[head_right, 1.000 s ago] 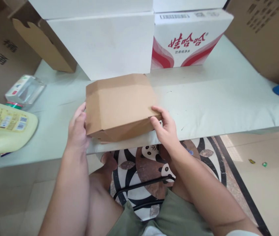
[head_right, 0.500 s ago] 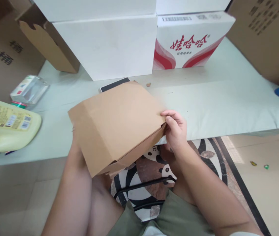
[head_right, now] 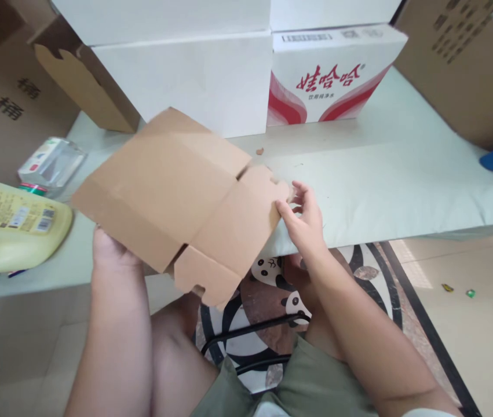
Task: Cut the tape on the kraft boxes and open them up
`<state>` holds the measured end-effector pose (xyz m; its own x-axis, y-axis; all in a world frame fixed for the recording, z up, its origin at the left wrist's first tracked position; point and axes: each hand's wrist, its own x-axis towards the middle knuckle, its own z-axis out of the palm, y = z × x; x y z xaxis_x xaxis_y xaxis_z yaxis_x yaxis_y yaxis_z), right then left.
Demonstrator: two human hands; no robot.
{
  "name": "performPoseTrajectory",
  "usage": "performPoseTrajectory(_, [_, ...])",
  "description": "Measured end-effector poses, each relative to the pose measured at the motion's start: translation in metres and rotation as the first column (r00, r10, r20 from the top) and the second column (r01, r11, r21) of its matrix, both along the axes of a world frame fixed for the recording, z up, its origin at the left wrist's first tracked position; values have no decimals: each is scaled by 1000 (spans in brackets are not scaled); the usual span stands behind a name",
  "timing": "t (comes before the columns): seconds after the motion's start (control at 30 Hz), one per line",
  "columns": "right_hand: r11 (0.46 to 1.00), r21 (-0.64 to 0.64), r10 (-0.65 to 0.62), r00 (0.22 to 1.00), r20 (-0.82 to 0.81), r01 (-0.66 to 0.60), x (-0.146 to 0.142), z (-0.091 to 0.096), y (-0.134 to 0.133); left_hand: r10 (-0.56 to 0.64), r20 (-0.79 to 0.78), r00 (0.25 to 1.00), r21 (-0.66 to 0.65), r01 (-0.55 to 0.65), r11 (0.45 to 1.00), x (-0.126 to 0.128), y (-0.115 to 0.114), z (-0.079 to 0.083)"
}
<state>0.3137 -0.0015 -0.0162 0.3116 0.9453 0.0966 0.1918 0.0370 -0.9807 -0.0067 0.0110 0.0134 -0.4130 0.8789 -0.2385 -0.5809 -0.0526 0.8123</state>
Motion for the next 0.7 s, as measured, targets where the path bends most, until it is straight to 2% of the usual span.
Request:
performPoseTrajectory(0.07, [982,-118,120,966,-228,-150,-3,-1,0,15,-5,1000,-5,-15,1000,1,2,0])
performPoseTrajectory(0.13, [925,-203,212,880,-425,-321,-8,0,0,-46,-60,997,10,47,999,3,1,1])
performPoseTrajectory(0.17, [903,-223,222,843,-490,-367,-12,1,0,-81,-98,992,43,85,995,4,0,3])
performPoseTrajectory(0.27, [911,-218,169,799,-577,-350,-20,3,0,-100,-166,981,199,132,971,6,-6,6])
performPoseTrajectory(0.33, [927,-214,134,803,-581,-309,-23,4,1,-126,-149,981,232,159,960,7,-9,6])
performPoseTrajectory(0.4, [935,-217,117,822,-558,-280,-26,4,1,-113,-151,982,153,136,979,7,-8,3])
performPoseTrajectory(0.47, [940,-213,120,843,-524,-266,-28,3,-1,-25,-202,979,8,27,1000,8,-5,-3])
performPoseTrajectory(0.53, [947,-205,118,862,-493,-247,-29,3,-5,39,-259,965,-128,-75,989,8,-2,-9])
performPoseTrajectory(0.6, [954,-196,111,871,-479,-229,-30,4,-9,24,-278,960,-206,-84,975,9,0,-12])
performPoseTrajectory(0.7, [964,-189,75,873,-482,-187,-24,5,-12,-16,-282,959,-239,-55,969,11,-1,-9])
